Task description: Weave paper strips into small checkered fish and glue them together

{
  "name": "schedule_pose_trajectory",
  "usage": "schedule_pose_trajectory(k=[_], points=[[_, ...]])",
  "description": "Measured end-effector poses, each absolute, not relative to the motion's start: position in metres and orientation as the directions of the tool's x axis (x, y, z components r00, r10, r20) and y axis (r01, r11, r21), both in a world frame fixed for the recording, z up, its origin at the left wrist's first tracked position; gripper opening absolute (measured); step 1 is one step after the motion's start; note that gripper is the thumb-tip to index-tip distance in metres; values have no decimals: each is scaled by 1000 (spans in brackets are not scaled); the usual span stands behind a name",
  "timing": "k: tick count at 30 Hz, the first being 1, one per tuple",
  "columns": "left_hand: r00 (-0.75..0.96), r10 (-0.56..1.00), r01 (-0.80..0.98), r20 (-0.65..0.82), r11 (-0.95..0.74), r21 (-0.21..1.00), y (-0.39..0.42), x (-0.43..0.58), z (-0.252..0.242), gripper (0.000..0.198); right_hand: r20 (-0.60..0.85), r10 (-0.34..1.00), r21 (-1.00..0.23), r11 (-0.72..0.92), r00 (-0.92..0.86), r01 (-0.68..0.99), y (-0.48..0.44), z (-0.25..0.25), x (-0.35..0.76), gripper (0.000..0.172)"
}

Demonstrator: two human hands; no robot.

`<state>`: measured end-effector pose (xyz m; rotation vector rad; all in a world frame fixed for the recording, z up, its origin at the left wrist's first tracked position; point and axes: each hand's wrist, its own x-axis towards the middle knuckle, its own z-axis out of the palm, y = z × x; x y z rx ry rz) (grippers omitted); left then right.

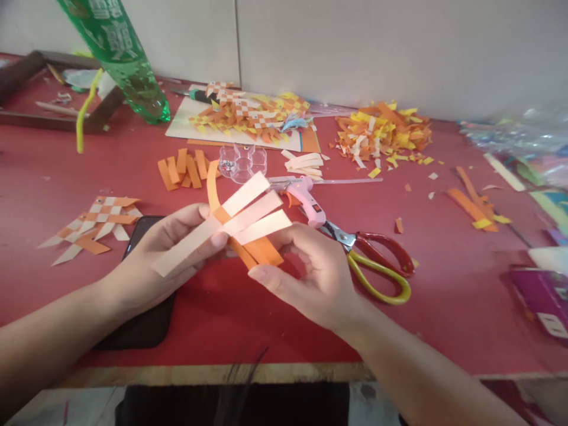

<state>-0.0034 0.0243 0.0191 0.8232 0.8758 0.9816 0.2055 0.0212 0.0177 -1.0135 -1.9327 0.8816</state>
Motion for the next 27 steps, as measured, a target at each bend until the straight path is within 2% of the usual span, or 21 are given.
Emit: schedule_pose_trajectory(k=[3,4,7,10,14,17,22,27], points=[[400,874,-258,-275,395,882,24,-4,16,15,277,904,-910,355,-325,212,21,17,199,9],[433,856,-257,-281,417,872,24,-6,15,16,293,913,-911,357,-284,208,21,16,198,5],[499,814,-352,-298,505,788,25,-9,16,24,318,925,-907,361,-211,217,22,15,199,6],[505,797,-387,-330,551,740,27,-11,19,26,283,925,-901,347,-254,260,22,16,202,4],[491,790,-149,-367,491,858,27,-7,22,16,266,910,-882,364,-319,301,22,18,202,5],[469,794,-41,-387,457,889,26,-5,20,17,280,923,-876,358,-263,323,22,18,202,2],[490,798,-79,-350,441,894,26,-5,18,20,415,898,-748,428,-145,507,20,14,205,7],[522,788,-142,-327,458,877,26,-4,21,16,515,823,-606,547,-239,578,18,10,207,19]])
